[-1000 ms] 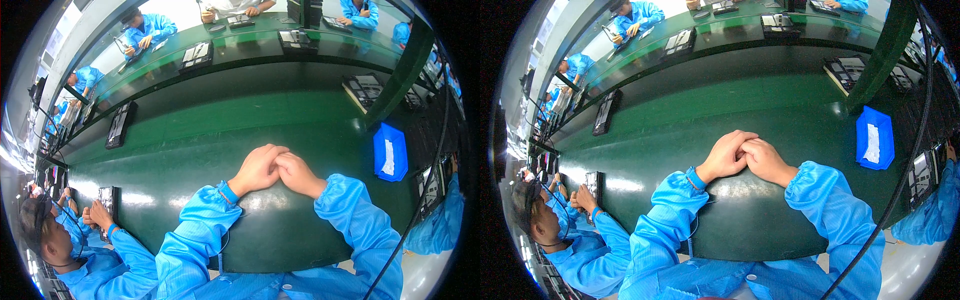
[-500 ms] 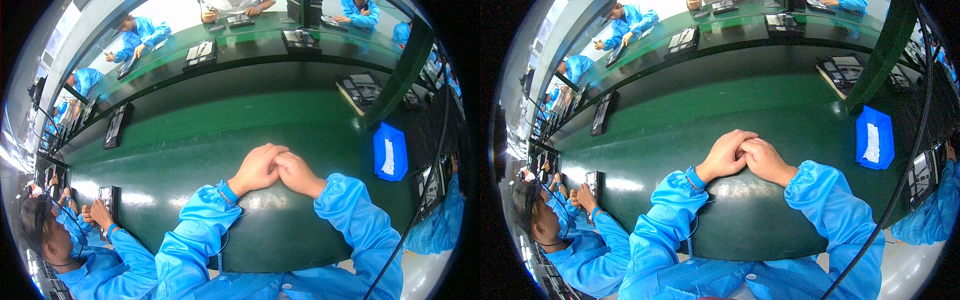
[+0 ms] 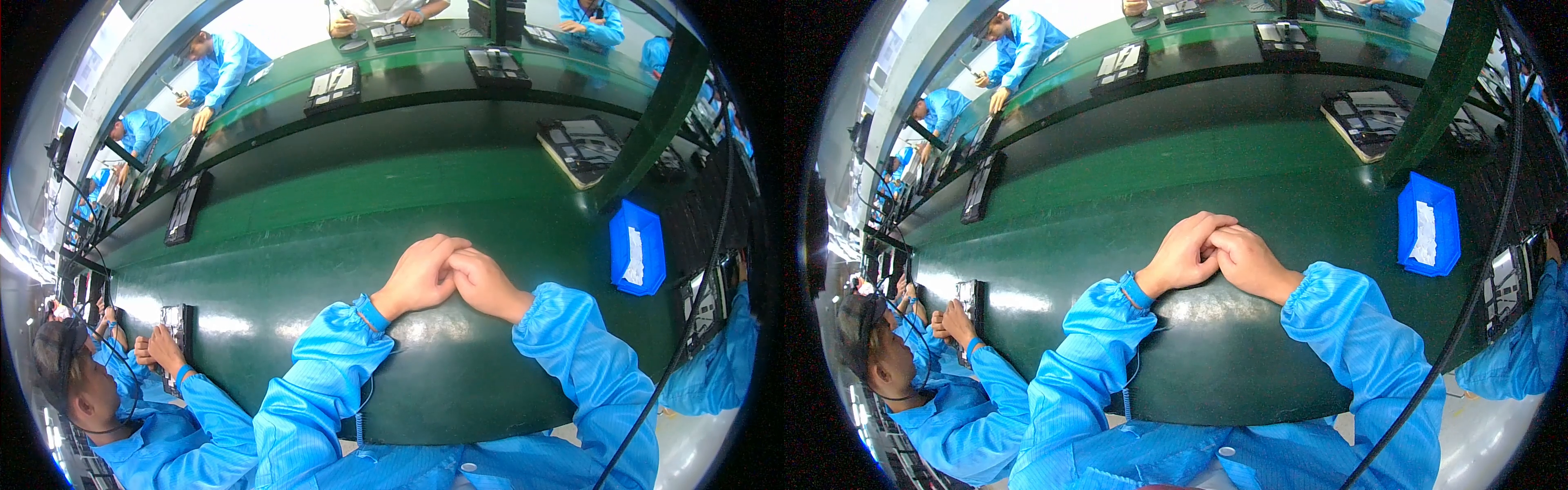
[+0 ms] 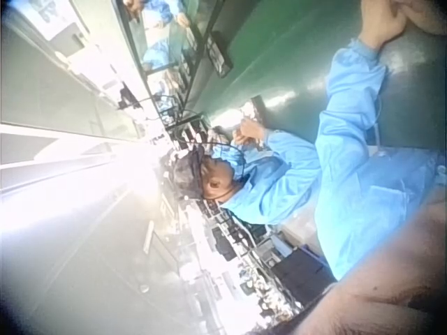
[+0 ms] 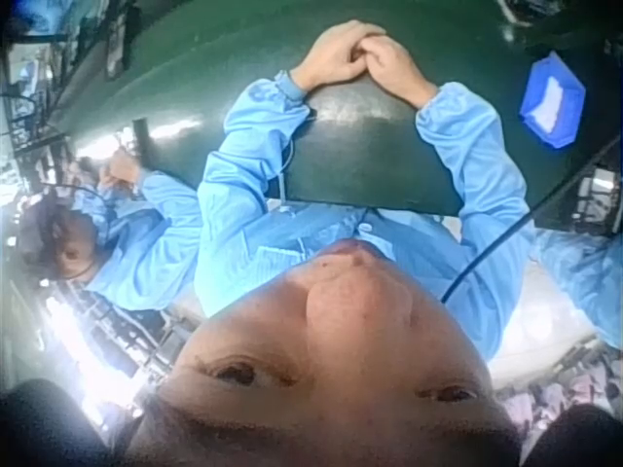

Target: The person takes tablet devices along an assembly line, attaches and secures ribbon cables inside each tablet casing by hand, and slides the tablets forward down the line.

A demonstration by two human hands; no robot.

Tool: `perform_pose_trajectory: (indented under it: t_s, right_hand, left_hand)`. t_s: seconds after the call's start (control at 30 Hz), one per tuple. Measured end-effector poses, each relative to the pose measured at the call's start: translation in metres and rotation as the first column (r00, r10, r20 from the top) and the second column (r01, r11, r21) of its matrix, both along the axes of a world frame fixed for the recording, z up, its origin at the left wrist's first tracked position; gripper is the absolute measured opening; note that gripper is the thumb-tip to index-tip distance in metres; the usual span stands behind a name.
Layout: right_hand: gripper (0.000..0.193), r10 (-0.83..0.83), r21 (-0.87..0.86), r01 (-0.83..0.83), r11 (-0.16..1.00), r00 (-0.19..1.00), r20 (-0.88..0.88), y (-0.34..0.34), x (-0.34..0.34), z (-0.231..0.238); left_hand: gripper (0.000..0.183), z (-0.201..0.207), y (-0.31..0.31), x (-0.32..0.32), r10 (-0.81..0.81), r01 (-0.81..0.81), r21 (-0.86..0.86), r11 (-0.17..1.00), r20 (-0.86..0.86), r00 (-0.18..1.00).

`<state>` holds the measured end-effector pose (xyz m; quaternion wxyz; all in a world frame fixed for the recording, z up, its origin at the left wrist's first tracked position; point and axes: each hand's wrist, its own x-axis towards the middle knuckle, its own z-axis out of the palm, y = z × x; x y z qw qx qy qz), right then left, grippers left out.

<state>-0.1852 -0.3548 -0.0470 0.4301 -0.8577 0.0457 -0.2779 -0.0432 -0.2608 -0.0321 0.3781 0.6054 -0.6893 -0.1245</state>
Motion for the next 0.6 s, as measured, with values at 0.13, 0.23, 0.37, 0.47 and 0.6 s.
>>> perform_pose_trajectory:
  t_s: [0.13,0.23,0.37,0.47,0.6]
  right_hand:
    - [0.015,0.001,0.007,-0.001,1.000,1.000,-0.007,0.0005,0.0003,-0.0005]
    - [0.015,0.004,0.009,-0.004,1.000,1.000,-0.009,0.0006,0.0004,0.0008]
    - [0.014,-0.002,0.000,0.002,1.000,1.000,-0.015,0.0002,0.0000,0.0004]
    - [0.014,0.001,0.000,-0.001,1.000,1.000,-0.010,0.0005,0.0004,0.0003]
    - [0.014,-0.007,-0.007,0.007,1.000,1.000,-0.007,0.0009,0.0006,-0.0002]
  left_hand:
    - [0.045,-0.0016,0.0002,0.0006,0.000,0.000,-0.015,1.000,0.003,1.000]
    - [0.045,-0.0025,0.0000,0.0009,0.001,-0.001,-0.028,1.000,0.003,1.000]
    - [0.045,-0.0041,-0.0009,0.0007,0.000,0.001,-0.026,1.000,0.004,1.000]
    - [0.045,-0.0042,-0.0007,0.0010,-0.002,0.002,-0.026,1.000,0.001,1.000]
    - [0.045,-0.0041,-0.0003,0.0011,0.003,-0.003,-0.033,0.999,0.006,1.000]
